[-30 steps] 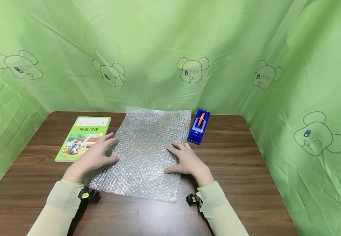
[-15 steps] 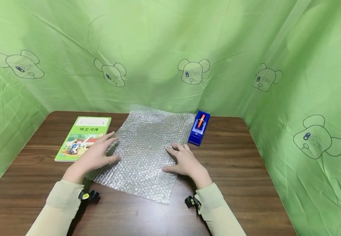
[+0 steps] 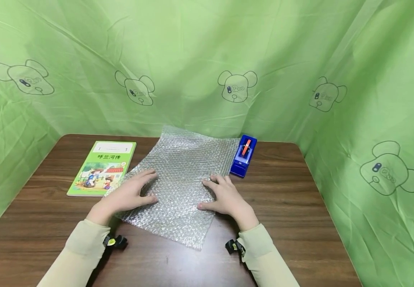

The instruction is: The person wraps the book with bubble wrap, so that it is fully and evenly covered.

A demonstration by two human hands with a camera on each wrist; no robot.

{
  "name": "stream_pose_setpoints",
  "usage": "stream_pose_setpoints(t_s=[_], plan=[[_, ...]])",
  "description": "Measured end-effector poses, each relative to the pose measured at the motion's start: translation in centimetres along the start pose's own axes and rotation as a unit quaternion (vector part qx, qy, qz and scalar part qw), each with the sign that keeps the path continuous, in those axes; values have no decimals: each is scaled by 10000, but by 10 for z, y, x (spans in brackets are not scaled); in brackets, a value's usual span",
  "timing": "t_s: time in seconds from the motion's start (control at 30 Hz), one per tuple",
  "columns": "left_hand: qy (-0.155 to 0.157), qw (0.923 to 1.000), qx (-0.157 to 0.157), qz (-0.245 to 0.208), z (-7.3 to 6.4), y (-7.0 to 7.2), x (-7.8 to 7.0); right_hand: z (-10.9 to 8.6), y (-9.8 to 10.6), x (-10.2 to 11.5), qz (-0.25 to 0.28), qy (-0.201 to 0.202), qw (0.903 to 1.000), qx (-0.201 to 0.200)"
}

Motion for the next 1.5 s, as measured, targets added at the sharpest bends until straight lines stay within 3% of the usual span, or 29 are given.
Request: stream_pose_setpoints(t_s=[0.53, 0.8, 1.17, 1.5], plan=[[48, 9997, 214, -92, 2, -13, 11, -1, 2, 2, 222, 105, 9997, 33], [37, 9994, 280, -203, 0, -13, 13, 0, 2, -2, 399, 123, 9991, 105], [-43, 9984, 458, -333, 0, -15, 15, -1, 22, -9, 870, 588, 9923, -650], [-87, 9976, 584, -365, -2, -15, 15, 1, 17, -13, 947, 447, 9932, -512]])
Point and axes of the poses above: each hand's wrist, its own z-axis towards the middle knuckle, its own y-axis out of the back of the hand, x = y × z, the point moved 9 cm from there along z, towards the middle knuckle
